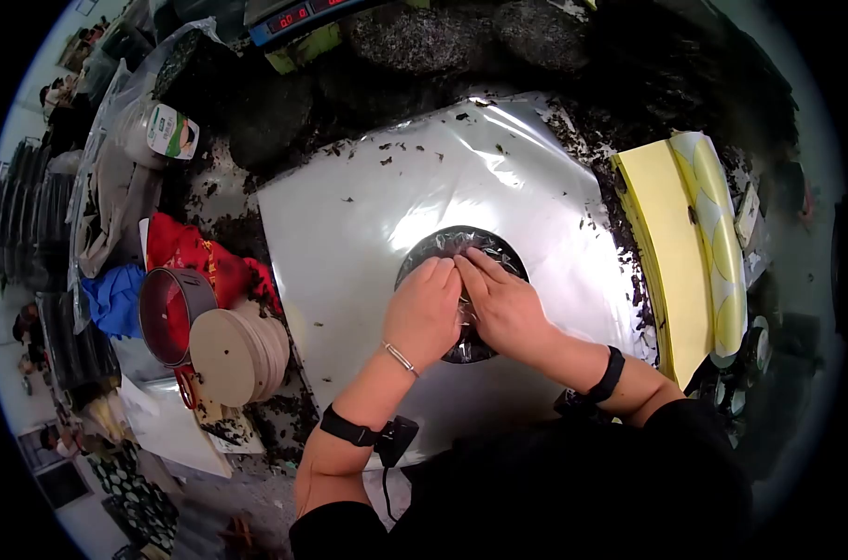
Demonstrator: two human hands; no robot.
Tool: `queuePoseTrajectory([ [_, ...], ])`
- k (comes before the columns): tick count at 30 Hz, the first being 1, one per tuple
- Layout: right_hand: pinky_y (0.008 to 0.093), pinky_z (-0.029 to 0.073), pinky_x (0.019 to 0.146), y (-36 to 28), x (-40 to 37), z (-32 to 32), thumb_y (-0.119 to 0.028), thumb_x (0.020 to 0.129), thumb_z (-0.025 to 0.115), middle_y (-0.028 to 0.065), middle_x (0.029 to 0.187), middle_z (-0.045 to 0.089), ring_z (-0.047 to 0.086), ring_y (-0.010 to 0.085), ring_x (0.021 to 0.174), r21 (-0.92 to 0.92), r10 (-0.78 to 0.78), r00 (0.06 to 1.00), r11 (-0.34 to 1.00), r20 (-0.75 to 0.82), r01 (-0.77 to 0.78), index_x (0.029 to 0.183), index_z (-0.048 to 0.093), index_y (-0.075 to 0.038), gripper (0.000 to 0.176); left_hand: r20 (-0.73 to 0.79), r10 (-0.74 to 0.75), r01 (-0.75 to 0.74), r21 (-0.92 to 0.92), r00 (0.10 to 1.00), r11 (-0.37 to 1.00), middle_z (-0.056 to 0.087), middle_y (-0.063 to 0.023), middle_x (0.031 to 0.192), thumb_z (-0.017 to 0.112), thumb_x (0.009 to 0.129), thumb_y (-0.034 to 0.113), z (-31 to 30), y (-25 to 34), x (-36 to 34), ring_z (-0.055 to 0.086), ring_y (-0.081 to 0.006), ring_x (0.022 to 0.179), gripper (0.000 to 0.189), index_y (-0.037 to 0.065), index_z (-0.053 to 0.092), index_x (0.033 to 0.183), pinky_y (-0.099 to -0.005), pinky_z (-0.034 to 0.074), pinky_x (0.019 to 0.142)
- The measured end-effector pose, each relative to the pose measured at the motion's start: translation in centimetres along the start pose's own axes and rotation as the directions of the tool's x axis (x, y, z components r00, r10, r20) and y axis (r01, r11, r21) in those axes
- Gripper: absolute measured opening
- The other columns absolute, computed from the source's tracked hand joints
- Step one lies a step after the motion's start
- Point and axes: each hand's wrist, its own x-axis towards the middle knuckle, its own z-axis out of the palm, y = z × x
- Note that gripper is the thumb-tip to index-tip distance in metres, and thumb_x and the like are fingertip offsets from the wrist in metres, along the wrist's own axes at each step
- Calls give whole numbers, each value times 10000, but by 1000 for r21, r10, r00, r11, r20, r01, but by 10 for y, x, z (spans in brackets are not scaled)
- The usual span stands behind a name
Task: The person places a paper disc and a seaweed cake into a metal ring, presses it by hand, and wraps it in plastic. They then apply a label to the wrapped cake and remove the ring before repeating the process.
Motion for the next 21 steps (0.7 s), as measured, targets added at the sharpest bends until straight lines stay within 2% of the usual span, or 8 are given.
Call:
queuePoseTrajectory([
  [4,369,422,1132,-1,0,7,-161,869,599,173,1447,564,485,313,1399,-102,-21,1000,995,17,23,1414,507,43,589,-209,-15,-14,-137,978,990,504,-215,1441,629,770,48,-21,36,-8,484,-408,1323,734,-23,422,1471,-475,386,1139],
  [8,416,415,1142,30,-17,-21,-187,893,679,170,1352,630,507,360,1361,237,-320,947,921,2,311,1246,652,38,420,87,-2,-14,189,996,982,333,-240,1622,535,899,91,1,29,-8,375,-386,1464,722,-21,304,1574,-483,287,1211],
  [11,409,492,1042,74,-113,-144,-194,918,728,134,1284,675,626,332,1200,495,210,952,866,-223,-75,1313,664,-100,411,121,55,-88,287,991,954,334,-220,1629,520,951,159,7,18,-10,361,-363,1482,683,-20,306,1575,-479,264,1224],
  [14,399,508,983,219,-276,-206,-140,883,753,151,1232,681,645,327,1115,202,498,340,752,-798,-627,1272,665,-80,403,132,59,-103,350,989,931,327,-208,1636,501,996,212,9,15,-14,355,-351,1488,658,-21,300,1577,-476,254,1228],
  [16,436,460,1043,292,-399,-212,-287,849,777,193,1204,672,566,367,1214,204,444,-52,302,-895,-931,1230,657,-23,479,134,50,-98,383,990,918,315,-200,1645,480,1025,240,11,20,-14,343,-346,1495,640,-18,294,1581,-472,249,1230],
  [17,475,468,994,292,-426,-212,-445,835,751,188,1197,675,552,368,1222,235,722,-171,-13,-670,-972,1235,649,-37,581,143,38,-92,396,989,914,311,-196,1647,471,1034,250,13,18,-15,337,-343,1498,636,-17,291,1582,-471,247,1231],
  [19,479,470,918,259,-412,-196,-531,830,717,162,1178,690,568,373,1182,-93,844,7,-50,-537,-994,1255,650,-84,620,150,-2,-62,423,989,904,302,-188,1652,455,1051,271,15,15,-14,325,-337,1504,628,-13,285,1585,-468,242,1233],
  [21,426,485,830,226,-402,-171,-536,878,682,129,875,738,674,298,862,26,846,370,410,-384,-912,1045,779,-90,486,142,-8,-54,430,990,901,295,-179,1656,449,1052,265,17,15,-19,305,-326,1513,628,-12,276,1588,-465,231,1237],
])
